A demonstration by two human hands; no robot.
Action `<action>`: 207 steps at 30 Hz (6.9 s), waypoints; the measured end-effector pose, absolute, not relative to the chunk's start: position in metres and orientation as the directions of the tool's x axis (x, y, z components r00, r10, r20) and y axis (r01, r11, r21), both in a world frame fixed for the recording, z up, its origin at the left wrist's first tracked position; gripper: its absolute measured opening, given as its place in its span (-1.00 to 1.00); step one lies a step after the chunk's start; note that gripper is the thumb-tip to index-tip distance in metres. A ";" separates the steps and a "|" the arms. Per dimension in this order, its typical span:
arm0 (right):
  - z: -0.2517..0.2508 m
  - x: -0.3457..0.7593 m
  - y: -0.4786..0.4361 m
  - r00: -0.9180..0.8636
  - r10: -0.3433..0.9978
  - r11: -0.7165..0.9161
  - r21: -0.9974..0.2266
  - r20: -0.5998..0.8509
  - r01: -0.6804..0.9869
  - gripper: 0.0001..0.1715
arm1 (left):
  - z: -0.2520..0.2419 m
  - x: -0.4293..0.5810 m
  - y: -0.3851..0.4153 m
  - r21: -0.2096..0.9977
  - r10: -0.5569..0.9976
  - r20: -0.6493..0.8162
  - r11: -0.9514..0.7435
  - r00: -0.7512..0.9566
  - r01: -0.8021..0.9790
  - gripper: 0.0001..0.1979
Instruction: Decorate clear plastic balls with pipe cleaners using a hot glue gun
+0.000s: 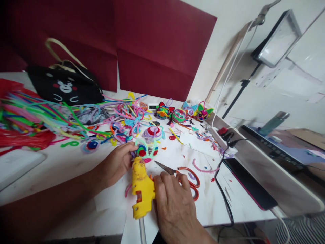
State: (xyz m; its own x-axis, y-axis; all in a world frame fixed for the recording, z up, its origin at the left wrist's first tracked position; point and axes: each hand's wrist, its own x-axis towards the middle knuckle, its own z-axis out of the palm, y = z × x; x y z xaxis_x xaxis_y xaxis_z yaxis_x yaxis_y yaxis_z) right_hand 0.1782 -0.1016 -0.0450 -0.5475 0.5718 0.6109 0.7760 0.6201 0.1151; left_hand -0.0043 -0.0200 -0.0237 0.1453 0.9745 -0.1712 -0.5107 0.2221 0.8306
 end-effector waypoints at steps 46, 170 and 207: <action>-0.059 0.311 -0.084 -0.312 0.808 0.390 -0.057 0.499 0.919 -0.50 | -0.012 -0.007 -0.018 0.766 0.931 -0.291 0.364 0.219 -0.530 -0.88; 0.003 0.259 -0.018 -0.274 0.940 0.327 -0.763 0.202 0.558 -0.71 | -0.017 -0.019 -0.001 0.725 0.939 -0.274 0.345 0.210 -0.596 -0.73; -0.070 0.389 -0.017 0.005 0.876 0.281 -0.520 0.482 0.807 -0.69 | -0.031 -0.033 0.022 0.697 0.936 -0.353 0.253 -0.014 -0.670 -0.73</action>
